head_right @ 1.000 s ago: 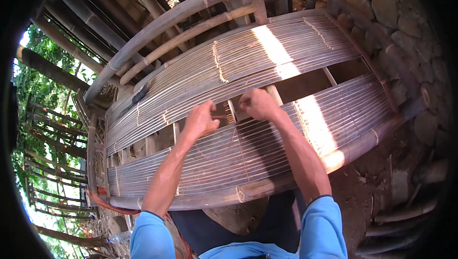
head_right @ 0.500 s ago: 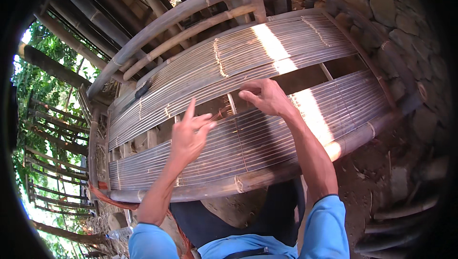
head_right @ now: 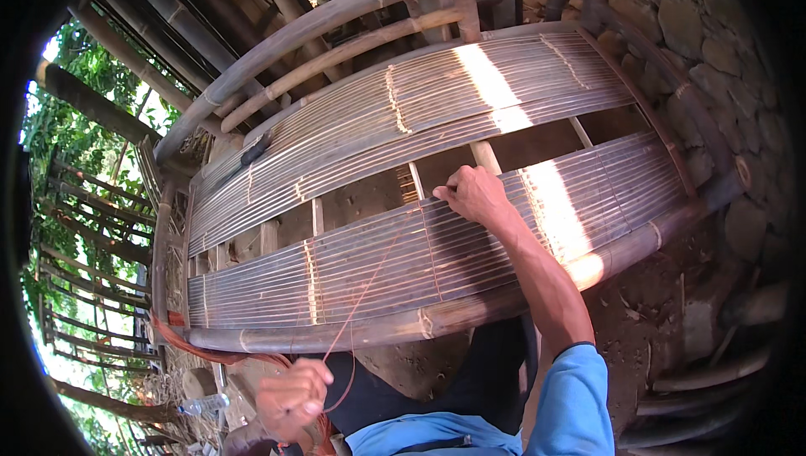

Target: The person is weaving thin bamboo strips onto a frame and using a cord to tie and secure them.

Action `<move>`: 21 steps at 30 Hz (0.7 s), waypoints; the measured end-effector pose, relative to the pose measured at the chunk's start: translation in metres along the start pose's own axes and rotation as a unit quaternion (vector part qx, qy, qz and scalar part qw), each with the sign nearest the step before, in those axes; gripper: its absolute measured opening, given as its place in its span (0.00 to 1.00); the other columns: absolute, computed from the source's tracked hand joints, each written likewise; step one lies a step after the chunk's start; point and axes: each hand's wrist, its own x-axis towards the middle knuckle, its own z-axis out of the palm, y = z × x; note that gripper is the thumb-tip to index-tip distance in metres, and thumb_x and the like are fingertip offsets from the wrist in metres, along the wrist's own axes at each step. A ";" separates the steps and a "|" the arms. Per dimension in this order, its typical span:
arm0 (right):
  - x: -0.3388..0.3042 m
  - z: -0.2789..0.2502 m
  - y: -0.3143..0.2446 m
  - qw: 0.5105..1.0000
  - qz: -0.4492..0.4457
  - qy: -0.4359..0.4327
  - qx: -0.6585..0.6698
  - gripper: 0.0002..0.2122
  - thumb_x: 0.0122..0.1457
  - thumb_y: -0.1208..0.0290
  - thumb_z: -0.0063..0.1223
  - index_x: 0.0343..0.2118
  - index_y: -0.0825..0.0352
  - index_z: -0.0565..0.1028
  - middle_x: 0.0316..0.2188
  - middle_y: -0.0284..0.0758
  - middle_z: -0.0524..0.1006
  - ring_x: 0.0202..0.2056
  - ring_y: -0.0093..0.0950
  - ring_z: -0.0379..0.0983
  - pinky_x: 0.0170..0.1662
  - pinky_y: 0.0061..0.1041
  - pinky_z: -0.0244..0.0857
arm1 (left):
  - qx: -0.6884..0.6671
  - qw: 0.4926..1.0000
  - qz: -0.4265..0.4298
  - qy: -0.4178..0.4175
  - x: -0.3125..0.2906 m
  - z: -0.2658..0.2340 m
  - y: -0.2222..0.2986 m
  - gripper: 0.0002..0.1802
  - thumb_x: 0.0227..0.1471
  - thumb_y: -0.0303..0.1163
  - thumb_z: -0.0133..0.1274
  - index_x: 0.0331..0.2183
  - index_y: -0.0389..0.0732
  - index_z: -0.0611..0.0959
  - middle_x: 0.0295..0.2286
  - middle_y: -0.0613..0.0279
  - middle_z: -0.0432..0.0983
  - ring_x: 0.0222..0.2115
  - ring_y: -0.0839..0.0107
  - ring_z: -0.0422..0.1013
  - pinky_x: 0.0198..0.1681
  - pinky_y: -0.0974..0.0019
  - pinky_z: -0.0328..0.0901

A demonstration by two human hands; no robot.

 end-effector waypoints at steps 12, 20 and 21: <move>-0.060 0.031 -0.068 0.907 -0.413 0.043 0.070 0.27 0.64 0.40 0.50 0.34 0.66 0.80 0.46 0.42 0.79 0.55 0.41 0.72 0.64 0.43 0.60 | 0.032 0.997 0.009 0.068 -0.008 0.018 0.028 0.15 0.50 0.15 0.52 0.16 0.32 0.69 0.16 0.53 0.58 0.18 0.55 0.58 0.28 0.53 0.60; -0.106 0.042 -0.055 0.919 -0.363 -0.019 0.151 0.23 0.61 0.49 0.60 0.21 0.65 0.72 0.21 0.38 0.70 0.28 0.37 0.67 0.42 0.39 0.61 | 0.024 0.999 0.006 0.029 -0.011 0.021 0.030 0.15 0.50 0.15 0.52 0.16 0.35 0.69 0.17 0.54 0.60 0.19 0.56 0.59 0.29 0.52 0.59; -0.106 0.038 -0.055 0.926 -0.344 -0.050 0.151 0.21 0.59 0.51 0.63 0.24 0.66 0.74 0.25 0.38 0.74 0.31 0.38 0.71 0.46 0.39 0.64 | 0.032 0.999 0.013 0.017 -0.008 0.024 0.030 0.16 0.50 0.16 0.53 0.16 0.36 0.69 0.17 0.54 0.61 0.19 0.56 0.59 0.30 0.52 0.60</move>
